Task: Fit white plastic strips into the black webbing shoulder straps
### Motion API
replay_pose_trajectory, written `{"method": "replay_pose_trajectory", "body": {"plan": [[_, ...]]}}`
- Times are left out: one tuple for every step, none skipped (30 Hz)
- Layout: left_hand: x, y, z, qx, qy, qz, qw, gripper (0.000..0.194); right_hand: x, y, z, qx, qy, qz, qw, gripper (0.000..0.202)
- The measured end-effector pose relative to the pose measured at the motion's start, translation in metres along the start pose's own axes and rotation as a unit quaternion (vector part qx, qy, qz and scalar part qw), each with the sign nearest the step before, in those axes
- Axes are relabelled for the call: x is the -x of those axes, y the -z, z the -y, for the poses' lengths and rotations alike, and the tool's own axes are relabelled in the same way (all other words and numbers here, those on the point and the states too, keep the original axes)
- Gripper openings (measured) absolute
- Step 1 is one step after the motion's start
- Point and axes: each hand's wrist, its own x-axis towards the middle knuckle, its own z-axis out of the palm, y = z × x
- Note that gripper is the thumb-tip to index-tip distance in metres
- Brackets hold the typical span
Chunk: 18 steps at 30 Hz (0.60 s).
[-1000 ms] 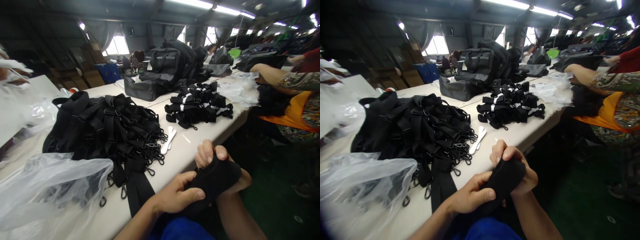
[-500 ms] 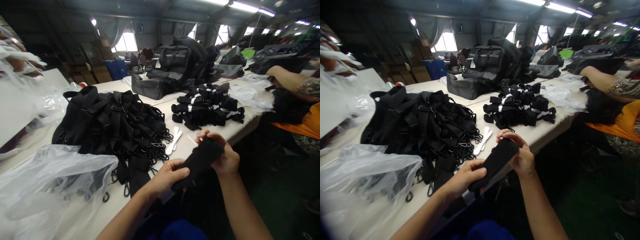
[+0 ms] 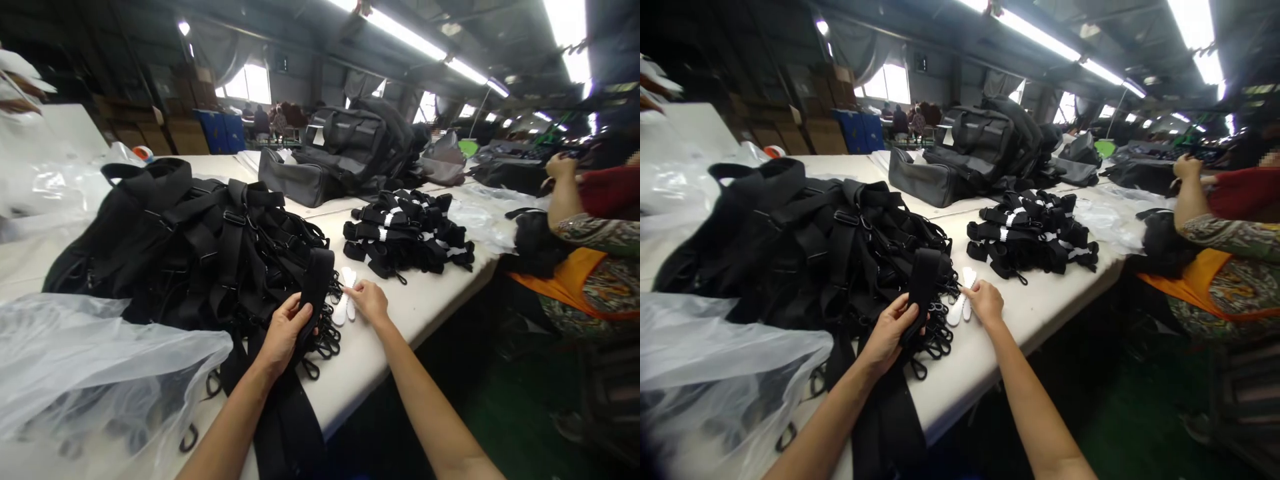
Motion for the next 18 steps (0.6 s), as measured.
{"method": "replay_pose_trajectory", "body": {"plan": [[0.001, 0.0, 0.0, 0.002, 0.0, 0.003, 1.0, 0.036, -0.001, -0.003, 0.002, 0.01, -0.005, -0.006, 1.0, 0.034], [0.002, 0.001, -0.001, 0.003, -0.001, 0.006, 1.0, 0.036, -0.002, -0.006, 0.003, 0.015, -0.008, -0.008, 1.0, 0.033], [0.002, 0.001, -0.001, 0.005, -0.002, 0.009, 1.0, 0.037, -0.004, -0.008, 0.002, 0.016, -0.01, -0.006, 1.0, 0.032], [0.002, 0.001, 0.0, 0.007, -0.004, 0.012, 1.0, 0.037, -0.005, -0.009, 0.0, 0.014, -0.011, -0.004, 1.0, 0.032], [0.002, 0.001, 0.0, 0.009, -0.006, 0.014, 1.0, 0.038, -0.006, -0.01, -0.002, 0.01, -0.011, -0.003, 1.0, 0.031], [0.001, 0.001, 0.001, 0.013, -0.008, 0.014, 1.0, 0.038, -0.007, -0.011, -0.005, 0.003, -0.01, -0.004, 1.0, 0.031], [0.001, 0.001, 0.001, 0.016, -0.011, 0.014, 1.0, 0.038, -0.008, -0.012, -0.007, -0.005, -0.007, -0.006, 1.0, 0.031], [0.001, 0.0, 0.001, 0.019, -0.013, 0.012, 1.0, 0.039, -0.008, -0.013, -0.009, -0.015, -0.004, -0.009, 1.0, 0.031], [0.001, 0.0, 0.001, 0.022, -0.015, 0.011, 1.0, 0.039, -0.008, -0.014, -0.011, -0.025, -0.001, -0.012, 1.0, 0.031], [0.001, 0.0, 0.001, 0.025, -0.016, 0.01, 1.0, 0.039, -0.008, -0.014, -0.013, -0.035, 0.003, -0.015, 0.999, 0.032], [0.002, 0.0, 0.001, 0.027, -0.017, 0.009, 0.999, 0.039, -0.007, -0.014, -0.013, -0.045, 0.008, -0.018, 0.999, 0.033], [0.002, 0.001, 0.001, 0.03, -0.019, 0.008, 0.999, 0.039, -0.006, -0.014, -0.014, -0.054, 0.015, -0.023, 0.998, 0.034], [0.002, 0.001, 0.001, 0.033, -0.021, 0.007, 0.999, 0.039, -0.004, -0.013, -0.014, -0.063, 0.024, -0.027, 0.997, 0.035], [0.002, 0.001, 0.0, 0.036, -0.024, 0.007, 0.999, 0.04, -0.002, -0.012, -0.014, -0.072, 0.036, -0.033, 0.996, 0.036], [0.002, 0.001, 0.0, 0.039, -0.027, 0.007, 0.999, 0.04, 0.0, -0.01, -0.013, -0.081, 0.051, -0.04, 0.995, 0.038], [0.002, 0.002, 0.0, 0.041, -0.029, 0.008, 0.999, 0.041, 0.004, -0.007, -0.013, -0.09, 0.068, -0.05, 0.992, 0.04], [0.003, 0.002, 0.0, 0.043, -0.031, 0.009, 0.999, 0.042, 0.008, -0.004, -0.012, -0.099, 0.086, -0.061, 0.989, 0.042], [0.003, 0.001, 0.0, 0.045, -0.032, 0.012, 0.998, 0.042, 0.014, -0.001, -0.012, -0.109, 0.104, -0.074, 0.986, 0.044]]}}
